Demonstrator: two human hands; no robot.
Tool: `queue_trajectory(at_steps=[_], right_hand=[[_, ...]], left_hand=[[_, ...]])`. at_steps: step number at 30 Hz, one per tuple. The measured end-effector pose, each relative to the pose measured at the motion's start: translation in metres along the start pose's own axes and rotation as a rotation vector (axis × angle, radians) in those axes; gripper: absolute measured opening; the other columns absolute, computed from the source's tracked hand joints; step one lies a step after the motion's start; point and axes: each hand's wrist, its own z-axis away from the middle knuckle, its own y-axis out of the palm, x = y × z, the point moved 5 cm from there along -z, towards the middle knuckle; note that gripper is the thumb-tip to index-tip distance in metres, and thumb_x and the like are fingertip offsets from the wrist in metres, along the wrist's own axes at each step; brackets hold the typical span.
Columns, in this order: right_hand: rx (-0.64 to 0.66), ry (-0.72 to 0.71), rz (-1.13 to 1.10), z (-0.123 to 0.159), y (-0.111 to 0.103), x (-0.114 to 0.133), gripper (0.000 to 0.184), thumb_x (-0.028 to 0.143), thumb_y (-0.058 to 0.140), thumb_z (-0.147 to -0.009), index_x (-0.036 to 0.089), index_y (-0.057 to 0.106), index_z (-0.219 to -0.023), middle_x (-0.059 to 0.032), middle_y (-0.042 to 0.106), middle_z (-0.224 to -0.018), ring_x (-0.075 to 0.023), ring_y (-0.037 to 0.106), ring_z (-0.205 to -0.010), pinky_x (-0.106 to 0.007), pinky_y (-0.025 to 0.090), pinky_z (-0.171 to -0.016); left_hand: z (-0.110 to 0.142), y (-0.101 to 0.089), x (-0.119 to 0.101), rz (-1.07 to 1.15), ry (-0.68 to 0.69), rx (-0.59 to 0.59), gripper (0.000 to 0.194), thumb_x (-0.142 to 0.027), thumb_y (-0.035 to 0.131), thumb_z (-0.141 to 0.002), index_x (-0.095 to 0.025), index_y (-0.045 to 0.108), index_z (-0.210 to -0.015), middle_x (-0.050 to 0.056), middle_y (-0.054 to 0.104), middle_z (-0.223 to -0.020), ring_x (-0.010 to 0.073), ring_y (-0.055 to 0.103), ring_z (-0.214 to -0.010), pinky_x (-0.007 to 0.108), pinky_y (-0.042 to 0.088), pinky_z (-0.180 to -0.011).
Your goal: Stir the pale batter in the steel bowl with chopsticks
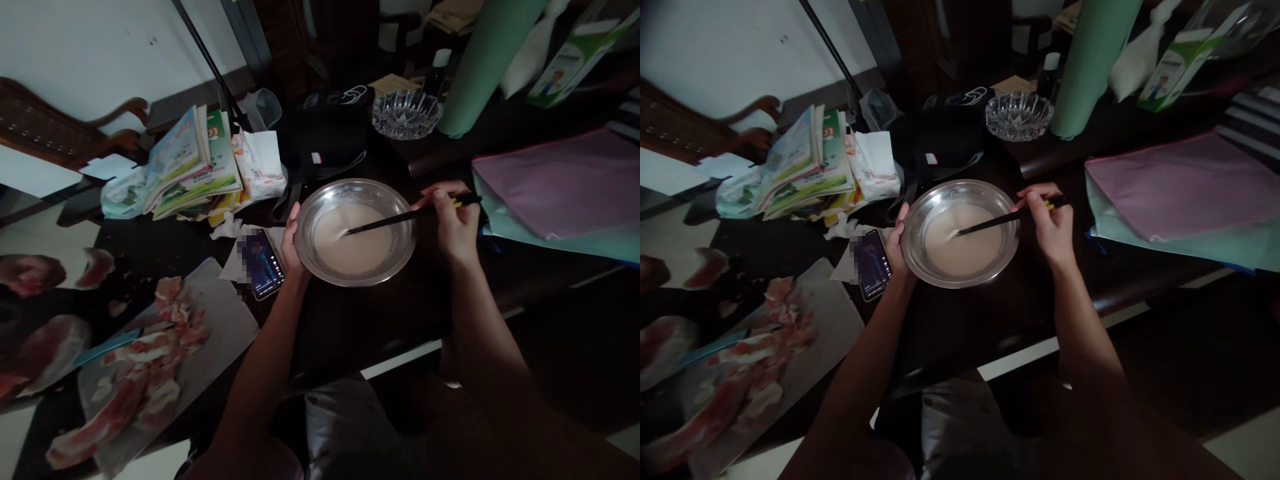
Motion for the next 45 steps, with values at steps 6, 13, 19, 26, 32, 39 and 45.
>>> queue_trajectory(at_steps=[6, 13, 19, 26, 32, 39, 45], right_hand=[[-0.035, -0.005, -0.031, -0.002, -0.004, -0.002, 0.022, 0.045, 0.062, -0.093, 0.026, 0.068, -0.083, 0.0034, 0.064, -0.06, -0.0157, 0.063, -0.053, -0.035, 0.049, -0.062], [-0.142, -0.079, -0.015, -0.002, -0.01, 0.004, 0.02, 0.042, 0.066, -0.091, 0.024, 0.068, -0.083, 0.0024, 0.067, -0.074, -0.0124, 0.064, -0.057, -0.032, 0.047, -0.063], [0.051, 0.032, -0.011, 0.001, 0.004, 0.002, 0.022, 0.045, 0.061, -0.093, 0.025, 0.068, -0.088, 0.0021, 0.067, -0.063, -0.0175, 0.067, -0.061, -0.036, 0.051, -0.066], [-0.125, -0.033, 0.014, -0.001, -0.009, 0.003, 0.025, 0.048, 0.063, -0.091, 0.026, 0.066, -0.081, 0.0041, 0.063, -0.063, -0.0144, 0.062, -0.053, -0.034, 0.047, -0.06], [-0.021, -0.025, 0.006, -0.001, 0.0, 0.003, 0.018, 0.043, 0.064, -0.091, 0.026, 0.069, -0.087, 0.0024, 0.069, -0.07, -0.0159, 0.069, -0.063, -0.034, 0.051, -0.066], [-0.012, 0.006, 0.02, -0.001, -0.001, 0.001, 0.024, 0.048, 0.063, -0.091, 0.025, 0.067, -0.084, 0.0016, 0.068, -0.071, -0.015, 0.064, -0.057, -0.035, 0.051, -0.063], [-0.116, -0.037, 0.041, -0.001, -0.006, 0.004, 0.026, 0.049, 0.063, -0.091, 0.026, 0.067, -0.079, 0.0033, 0.065, -0.067, -0.0147, 0.063, -0.054, -0.035, 0.05, -0.064]], left_hand=[[0.001, 0.002, 0.0, 0.036, -0.011, 0.013, 0.032, -0.016, 0.044, -0.095, -0.021, 0.072, -0.108, 0.001, 0.074, -0.114, 0.013, 0.068, -0.107, 0.027, 0.046, -0.105], [0.0, 0.002, 0.0, 0.044, -0.004, 0.011, 0.031, -0.016, 0.046, -0.093, -0.021, 0.073, -0.106, 0.001, 0.076, -0.111, 0.0146, 0.068, -0.107, 0.029, 0.046, -0.105], [-0.001, 0.0, 0.001, 0.061, -0.014, 0.017, 0.031, -0.016, 0.047, -0.092, -0.022, 0.075, -0.104, 0.001, 0.076, -0.111, 0.0156, 0.067, -0.111, 0.027, 0.046, -0.105], [0.0, 0.0, 0.001, 0.017, -0.02, 0.017, 0.032, -0.018, 0.045, -0.094, -0.024, 0.073, -0.106, 0.0, 0.074, -0.118, 0.0153, 0.063, -0.12, 0.026, 0.045, -0.105], [-0.001, 0.0, 0.002, 0.035, -0.01, 0.028, 0.032, -0.018, 0.045, -0.095, -0.025, 0.074, -0.105, -0.002, 0.077, -0.113, 0.0171, 0.061, -0.123, 0.029, 0.045, -0.108], [-0.002, -0.003, 0.003, 0.009, -0.005, 0.024, 0.029, -0.021, 0.051, -0.09, -0.026, 0.075, -0.104, 0.0, 0.075, -0.119, 0.0176, 0.064, -0.12, 0.03, 0.046, -0.108], [-0.003, -0.004, 0.003, 0.004, 0.01, 0.03, 0.028, -0.024, 0.056, -0.086, -0.024, 0.074, -0.108, 0.002, 0.075, -0.121, 0.0212, 0.06, -0.128, 0.033, 0.045, -0.11]])
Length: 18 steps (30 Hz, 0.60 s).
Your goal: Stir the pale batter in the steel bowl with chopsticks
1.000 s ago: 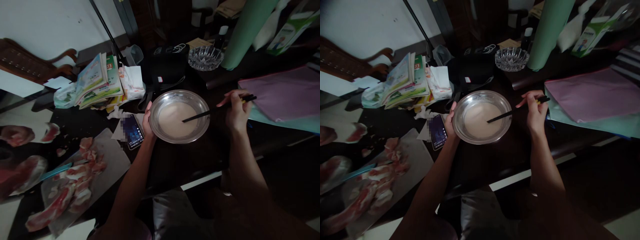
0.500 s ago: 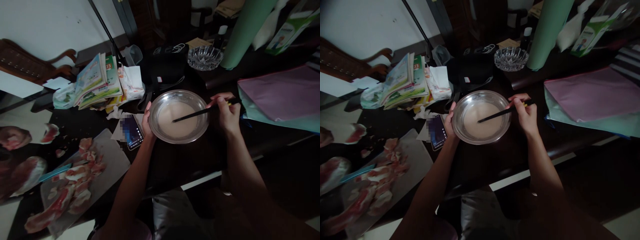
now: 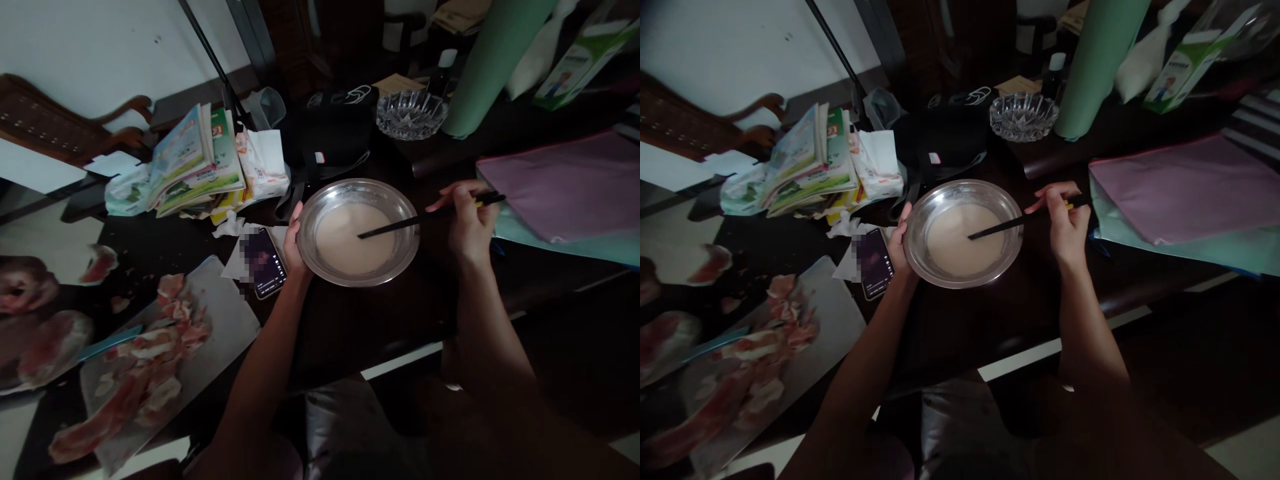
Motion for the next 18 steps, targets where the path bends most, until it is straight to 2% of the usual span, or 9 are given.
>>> queue_trajectory(at_steps=[5, 9, 14, 16, 18], right_hand=[[0.131, 0.047, -0.026, 0.0023, 0.0083, 0.0005, 0.02, 0.045, 0.063, -0.092, 0.028, 0.07, -0.086, 0.0017, 0.067, -0.065, -0.0174, 0.067, -0.06, -0.037, 0.051, -0.066], [0.011, 0.009, -0.025, 0.0017, 0.0019, 0.0027, 0.022, 0.045, 0.062, -0.093, 0.028, 0.069, -0.081, 0.0028, 0.066, -0.065, -0.0165, 0.066, -0.058, -0.036, 0.05, -0.064], [0.138, 0.046, -0.024, 0.0029, 0.0098, 0.0003, 0.023, 0.048, 0.063, -0.092, 0.027, 0.069, -0.085, 0.0023, 0.067, -0.065, -0.0177, 0.069, -0.061, -0.036, 0.052, -0.066], [0.11, 0.027, 0.0, 0.0024, 0.0085, 0.0017, 0.024, 0.049, 0.063, -0.091, 0.027, 0.069, -0.086, 0.0021, 0.069, -0.069, -0.018, 0.07, -0.064, -0.036, 0.052, -0.067], [0.028, 0.009, 0.01, 0.0013, 0.0037, 0.0034, 0.025, 0.049, 0.063, -0.091, 0.026, 0.068, -0.082, 0.0024, 0.069, -0.07, -0.0168, 0.069, -0.061, -0.035, 0.051, -0.066]], left_hand=[[0.0, -0.0002, -0.0004, 0.007, -0.002, -0.009, 0.029, -0.021, 0.052, -0.089, -0.025, 0.074, -0.106, 0.001, 0.076, -0.117, 0.019, 0.063, -0.123, 0.032, 0.046, -0.108], [0.0017, 0.0018, -0.0015, 0.015, -0.003, -0.003, 0.031, -0.018, 0.046, -0.093, -0.023, 0.073, -0.108, 0.0, 0.075, -0.117, 0.0145, 0.066, -0.113, 0.029, 0.045, -0.107], [0.0013, 0.002, -0.0011, 0.017, -0.005, 0.001, 0.03, -0.019, 0.049, -0.091, -0.024, 0.074, -0.106, -0.001, 0.076, -0.114, 0.0146, 0.068, -0.11, 0.027, 0.046, -0.105], [0.0008, 0.0015, -0.001, 0.004, -0.002, 0.009, 0.029, -0.022, 0.052, -0.089, -0.026, 0.075, -0.106, 0.0, 0.075, -0.115, 0.017, 0.067, -0.113, 0.028, 0.047, -0.104], [0.0006, 0.0008, -0.001, -0.012, 0.0, 0.01, 0.028, -0.024, 0.054, -0.087, -0.026, 0.074, -0.107, 0.001, 0.075, -0.117, 0.0186, 0.065, -0.118, 0.029, 0.046, -0.105]])
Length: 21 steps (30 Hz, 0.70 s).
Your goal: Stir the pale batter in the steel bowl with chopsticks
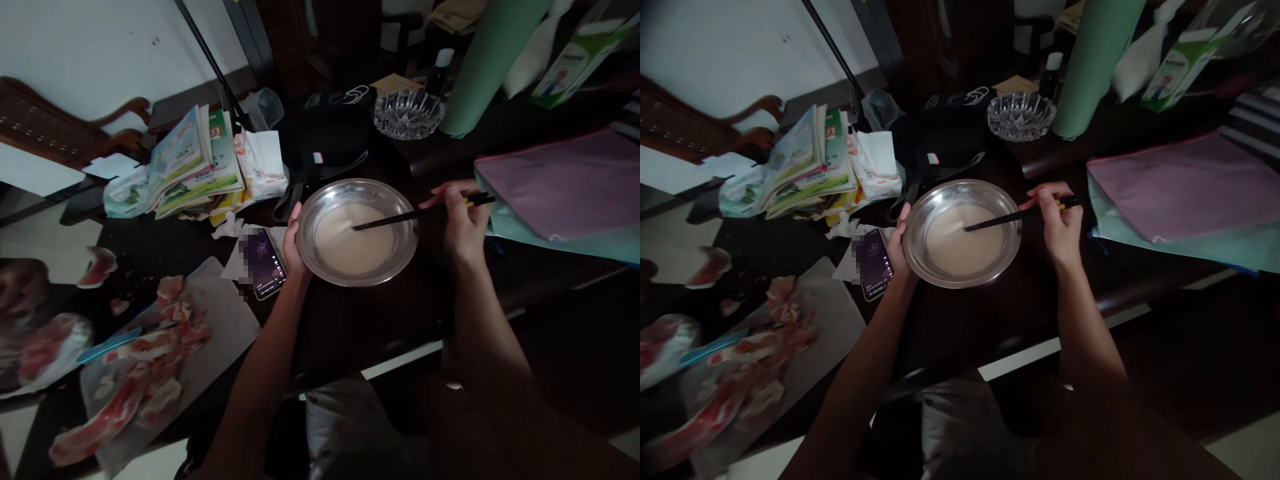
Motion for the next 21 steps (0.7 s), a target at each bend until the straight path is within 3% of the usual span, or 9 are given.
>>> queue_trajectory(at_steps=[2, 6, 11, 16, 21], right_hand=[[-0.021, 0.004, -0.004, 0.0, -0.002, 0.001, 0.026, 0.047, 0.061, -0.092, 0.026, 0.067, -0.08, 0.0029, 0.066, -0.066, -0.0159, 0.066, -0.057, -0.035, 0.051, -0.065], [0.103, 0.025, -0.035, 0.001, 0.006, -0.001, 0.022, 0.045, 0.063, -0.092, 0.026, 0.07, -0.085, 0.0023, 0.068, -0.065, -0.0175, 0.068, -0.061, -0.036, 0.052, -0.067], [-0.002, -0.011, -0.056, 0.0, -0.001, -0.002, 0.022, 0.044, 0.063, -0.092, 0.027, 0.07, -0.081, 0.0032, 0.067, -0.063, -0.0165, 0.067, -0.058, -0.035, 0.049, -0.063], [0.113, 0.027, -0.066, 0.001, 0.006, -0.002, 0.02, 0.043, 0.065, -0.091, 0.025, 0.071, -0.084, 0.0024, 0.069, -0.066, -0.0167, 0.069, -0.063, -0.035, 0.052, -0.068], [-0.027, -0.015, -0.052, -0.001, -0.004, -0.002, 0.024, 0.045, 0.065, -0.091, 0.024, 0.068, -0.079, 0.0025, 0.069, -0.073, -0.0133, 0.065, -0.056, -0.032, 0.049, -0.06]], left_hand=[[0.0, -0.001, 0.0, -0.007, -0.003, -0.006, 0.029, -0.025, 0.054, -0.087, -0.026, 0.074, -0.108, 0.001, 0.075, -0.116, 0.0185, 0.065, -0.118, 0.029, 0.047, -0.105], [0.0, -0.001, 0.001, 0.013, 0.002, -0.006, 0.029, -0.022, 0.052, -0.088, -0.026, 0.075, -0.105, 0.0, 0.076, -0.114, 0.0173, 0.066, -0.115, 0.028, 0.047, -0.104], [-0.001, -0.001, 0.001, 0.011, -0.003, -0.005, 0.027, -0.025, 0.057, -0.086, -0.025, 0.074, -0.107, 0.001, 0.076, -0.115, 0.0202, 0.064, -0.121, 0.03, 0.046, -0.106], [-0.001, -0.001, 0.001, 0.016, -0.004, -0.016, 0.028, -0.024, 0.056, -0.086, -0.026, 0.074, -0.107, 0.001, 0.076, -0.115, 0.0196, 0.063, -0.123, 0.03, 0.046, -0.106], [0.001, 0.0, 0.0, 0.02, -0.004, -0.007, 0.03, -0.021, 0.051, -0.09, -0.025, 0.075, -0.107, 0.001, 0.075, -0.119, 0.0188, 0.063, -0.122, 0.03, 0.045, -0.108]])
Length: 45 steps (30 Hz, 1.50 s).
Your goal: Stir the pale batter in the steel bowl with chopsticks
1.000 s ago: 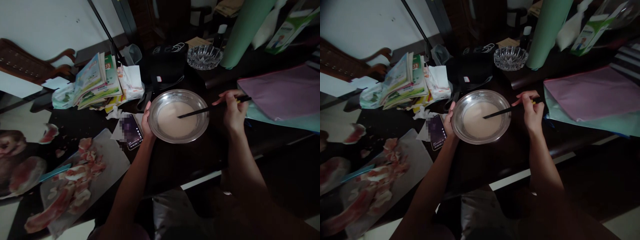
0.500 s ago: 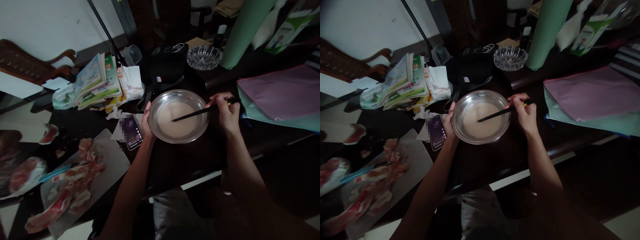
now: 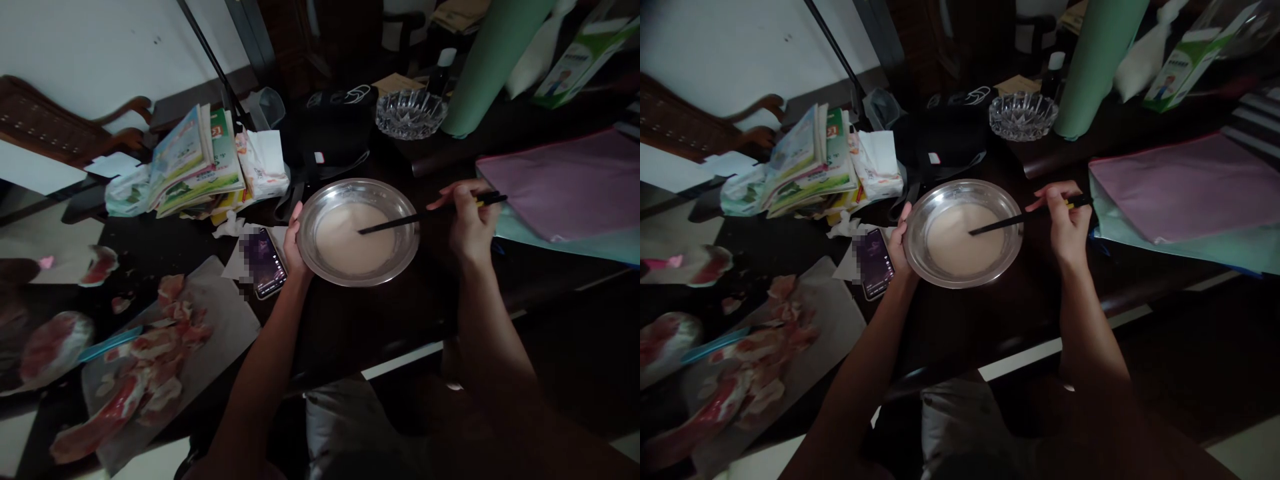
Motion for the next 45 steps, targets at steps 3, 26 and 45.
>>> queue_trajectory(at_steps=[3, 26, 45], right_hand=[[0.079, 0.047, -0.014, 0.002, 0.005, -0.001, 0.025, 0.046, 0.064, -0.091, 0.025, 0.068, -0.08, 0.0027, 0.066, -0.065, -0.0149, 0.065, -0.056, -0.034, 0.05, -0.06], [0.116, 0.016, -0.029, 0.001, 0.007, -0.001, 0.022, 0.045, 0.066, -0.091, 0.026, 0.071, -0.082, 0.0023, 0.068, -0.066, -0.0168, 0.069, -0.061, -0.034, 0.052, -0.063], [0.099, 0.04, -0.063, 0.003, 0.009, 0.001, 0.023, 0.044, 0.065, -0.092, 0.026, 0.07, -0.078, 0.0042, 0.065, -0.063, -0.0137, 0.064, -0.054, -0.032, 0.05, -0.06]], left_hand=[[0.001, 0.001, -0.001, 0.017, -0.009, -0.005, 0.031, -0.019, 0.048, -0.092, -0.024, 0.075, -0.106, 0.0, 0.075, -0.116, 0.0168, 0.065, -0.117, 0.029, 0.046, -0.106], [-0.002, -0.001, 0.001, 0.0, 0.007, -0.003, 0.029, -0.021, 0.051, -0.09, -0.024, 0.075, -0.106, 0.0, 0.076, -0.113, 0.0182, 0.064, -0.119, 0.029, 0.045, -0.106], [0.0, 0.001, 0.0, 0.026, -0.022, -0.028, 0.032, -0.018, 0.046, -0.092, -0.024, 0.075, -0.104, 0.0, 0.077, -0.111, 0.0177, 0.064, -0.118, 0.028, 0.047, -0.103]])
